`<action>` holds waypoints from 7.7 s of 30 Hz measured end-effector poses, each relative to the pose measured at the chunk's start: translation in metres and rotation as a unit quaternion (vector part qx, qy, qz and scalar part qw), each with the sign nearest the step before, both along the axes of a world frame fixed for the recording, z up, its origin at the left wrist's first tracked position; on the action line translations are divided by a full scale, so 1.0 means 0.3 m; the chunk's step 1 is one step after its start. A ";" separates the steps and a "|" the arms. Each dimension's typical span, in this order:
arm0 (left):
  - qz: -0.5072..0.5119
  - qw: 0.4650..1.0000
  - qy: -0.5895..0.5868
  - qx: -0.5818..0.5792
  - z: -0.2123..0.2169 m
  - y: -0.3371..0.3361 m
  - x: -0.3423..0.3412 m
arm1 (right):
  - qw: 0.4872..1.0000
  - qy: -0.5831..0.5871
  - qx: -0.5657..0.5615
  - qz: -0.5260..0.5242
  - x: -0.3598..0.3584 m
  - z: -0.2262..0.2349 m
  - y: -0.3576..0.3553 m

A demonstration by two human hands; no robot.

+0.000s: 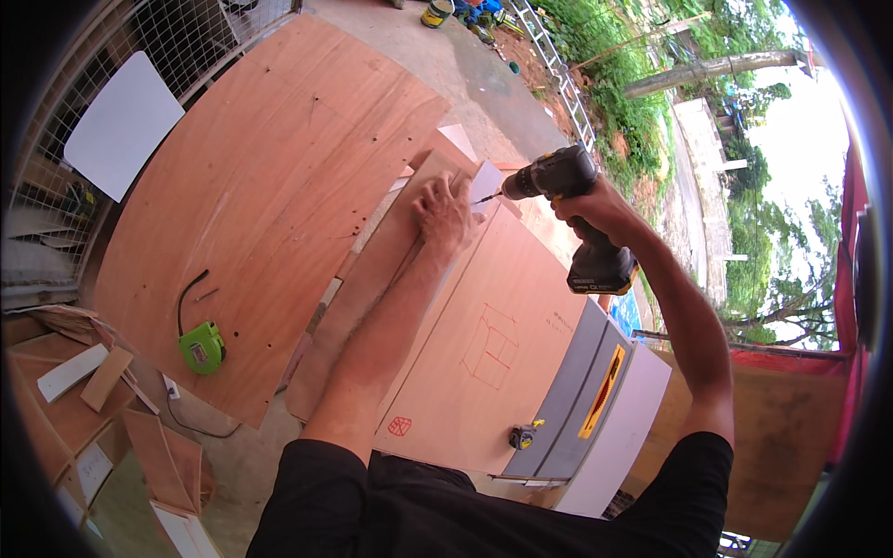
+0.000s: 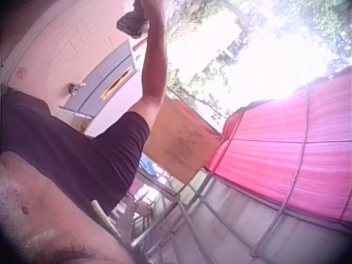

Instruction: The person measures and marks a large sheet of plywood on a table saw using a tape measure and pencil. They then use a cordless drill to fasten screws into the plywood, assembling it with other wooden pieces. The person repeatedly measures and adjusts the setup throughout the process.

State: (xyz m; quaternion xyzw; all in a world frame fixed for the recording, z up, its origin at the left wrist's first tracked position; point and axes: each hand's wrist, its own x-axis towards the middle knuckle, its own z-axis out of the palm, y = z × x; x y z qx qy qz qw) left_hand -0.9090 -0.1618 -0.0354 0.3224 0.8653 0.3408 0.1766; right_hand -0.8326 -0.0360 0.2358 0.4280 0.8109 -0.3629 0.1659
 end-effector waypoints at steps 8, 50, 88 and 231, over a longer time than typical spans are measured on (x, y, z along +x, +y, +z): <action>-0.008 1.000 0.000 0.005 -0.009 0.002 -0.006 | 0.998 -0.060 0.012 0.007 -0.007 -0.016 -0.034; -0.349 0.934 -0.017 -0.081 -0.020 0.563 -0.302 | 0.990 -0.137 0.030 -0.026 -0.087 0.019 -0.042; -0.322 0.942 0.026 -0.088 0.001 0.530 -0.274 | 0.981 -0.157 0.111 0.019 -0.076 -0.020 -0.051; -0.247 0.965 -0.057 -0.072 0.197 -1.328 1.270 | 0.991 0.095 -0.029 -0.091 3.328 -0.567 -0.885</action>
